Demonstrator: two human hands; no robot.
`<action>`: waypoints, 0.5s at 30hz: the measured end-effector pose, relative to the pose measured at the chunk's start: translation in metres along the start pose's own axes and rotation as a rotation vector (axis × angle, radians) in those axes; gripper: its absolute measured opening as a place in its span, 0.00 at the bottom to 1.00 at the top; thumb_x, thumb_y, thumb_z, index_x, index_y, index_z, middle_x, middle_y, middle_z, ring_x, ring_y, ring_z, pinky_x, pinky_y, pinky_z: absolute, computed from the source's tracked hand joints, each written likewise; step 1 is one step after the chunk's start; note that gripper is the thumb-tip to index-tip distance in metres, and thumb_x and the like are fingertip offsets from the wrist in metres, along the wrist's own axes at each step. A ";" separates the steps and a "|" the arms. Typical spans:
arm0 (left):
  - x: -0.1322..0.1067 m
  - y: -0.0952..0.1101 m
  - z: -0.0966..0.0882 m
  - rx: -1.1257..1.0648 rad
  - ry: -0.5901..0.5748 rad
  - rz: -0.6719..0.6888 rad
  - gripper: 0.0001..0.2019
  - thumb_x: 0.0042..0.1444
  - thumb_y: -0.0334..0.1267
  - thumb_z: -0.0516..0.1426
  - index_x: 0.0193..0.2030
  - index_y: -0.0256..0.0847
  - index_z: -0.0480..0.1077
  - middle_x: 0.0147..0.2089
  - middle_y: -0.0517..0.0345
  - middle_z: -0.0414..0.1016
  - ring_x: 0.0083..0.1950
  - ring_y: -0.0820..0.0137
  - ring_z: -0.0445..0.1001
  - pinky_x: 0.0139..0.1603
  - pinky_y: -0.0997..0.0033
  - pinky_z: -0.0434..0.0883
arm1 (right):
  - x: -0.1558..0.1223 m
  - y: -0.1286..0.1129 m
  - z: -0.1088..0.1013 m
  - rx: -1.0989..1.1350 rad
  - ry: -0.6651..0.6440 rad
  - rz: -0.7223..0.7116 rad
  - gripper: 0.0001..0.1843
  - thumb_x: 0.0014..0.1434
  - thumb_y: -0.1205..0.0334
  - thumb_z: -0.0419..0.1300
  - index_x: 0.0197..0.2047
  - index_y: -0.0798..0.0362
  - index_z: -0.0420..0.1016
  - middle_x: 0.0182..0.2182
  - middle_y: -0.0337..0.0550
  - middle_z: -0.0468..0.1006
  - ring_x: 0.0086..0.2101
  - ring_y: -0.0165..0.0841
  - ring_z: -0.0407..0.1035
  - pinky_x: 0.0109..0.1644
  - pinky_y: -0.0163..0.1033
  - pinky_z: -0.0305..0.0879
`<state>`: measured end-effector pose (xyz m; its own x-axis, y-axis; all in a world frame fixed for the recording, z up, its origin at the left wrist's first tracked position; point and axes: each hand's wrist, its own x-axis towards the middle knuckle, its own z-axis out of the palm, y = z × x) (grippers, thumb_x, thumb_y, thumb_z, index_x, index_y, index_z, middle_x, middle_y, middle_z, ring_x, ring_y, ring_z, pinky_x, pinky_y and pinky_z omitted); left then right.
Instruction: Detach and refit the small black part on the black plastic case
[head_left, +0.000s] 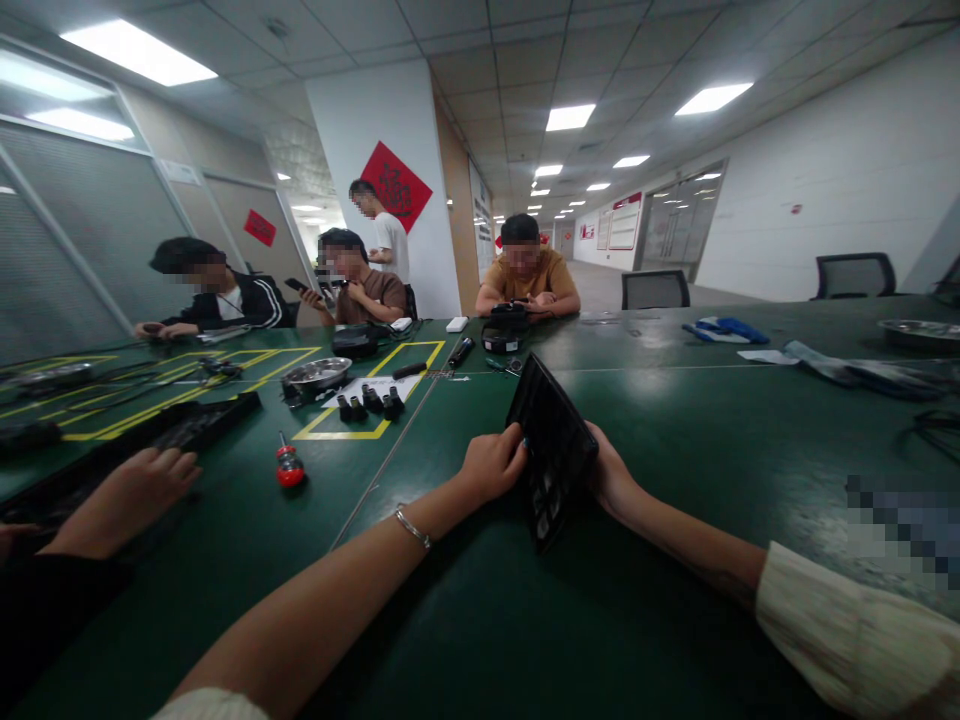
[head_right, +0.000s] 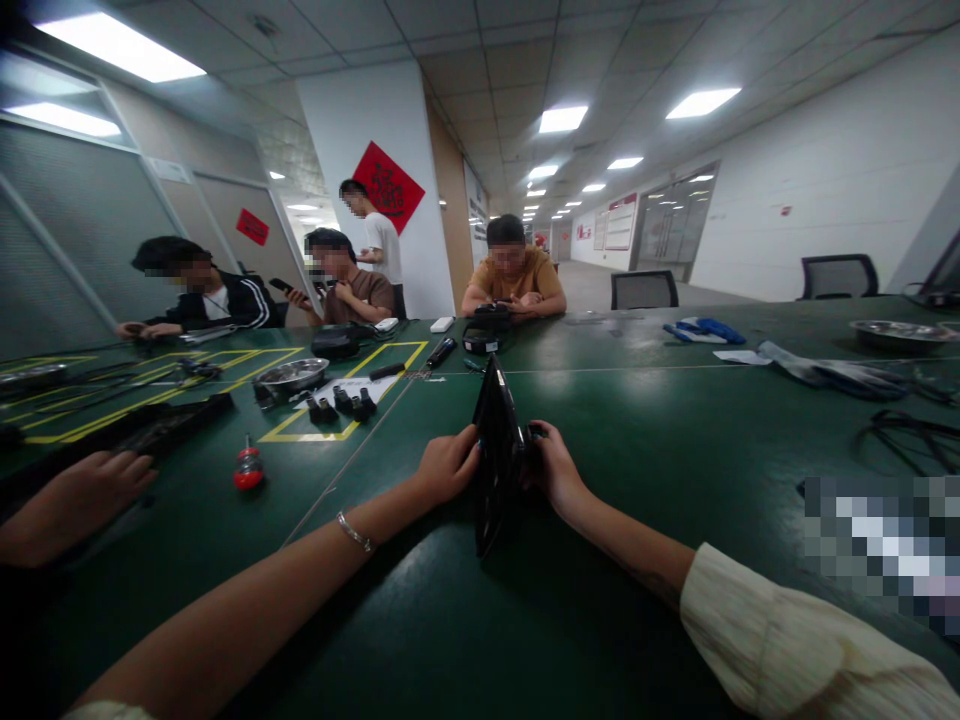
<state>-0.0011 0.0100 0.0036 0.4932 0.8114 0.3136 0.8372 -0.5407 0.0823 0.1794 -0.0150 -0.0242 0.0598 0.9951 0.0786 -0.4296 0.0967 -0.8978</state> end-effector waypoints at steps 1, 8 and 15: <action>0.000 0.000 0.000 -0.002 -0.001 -0.001 0.14 0.61 0.44 0.39 0.40 0.41 0.61 0.31 0.54 0.73 0.33 0.67 0.72 0.31 0.72 0.60 | 0.000 0.000 0.000 -0.001 0.004 0.005 0.17 0.49 0.57 0.57 0.44 0.48 0.65 0.33 0.41 0.75 0.36 0.38 0.71 0.30 0.38 0.68; 0.001 -0.001 0.001 0.008 -0.013 -0.013 0.14 0.61 0.44 0.39 0.41 0.42 0.62 0.31 0.55 0.74 0.33 0.68 0.72 0.31 0.72 0.60 | -0.001 0.000 0.000 -0.012 -0.009 0.006 0.18 0.50 0.55 0.57 0.45 0.48 0.64 0.34 0.40 0.75 0.33 0.36 0.71 0.29 0.38 0.68; 0.000 0.000 0.001 0.019 -0.017 -0.023 0.14 0.61 0.43 0.40 0.42 0.41 0.62 0.32 0.54 0.74 0.34 0.67 0.73 0.32 0.72 0.61 | 0.003 0.003 -0.002 -0.003 -0.004 0.011 0.19 0.50 0.56 0.57 0.46 0.48 0.64 0.33 0.41 0.75 0.33 0.37 0.71 0.30 0.39 0.68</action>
<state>-0.0006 0.0104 0.0032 0.4777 0.8274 0.2954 0.8525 -0.5178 0.0717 0.1804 -0.0122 -0.0274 0.0512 0.9962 0.0710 -0.4275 0.0861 -0.8999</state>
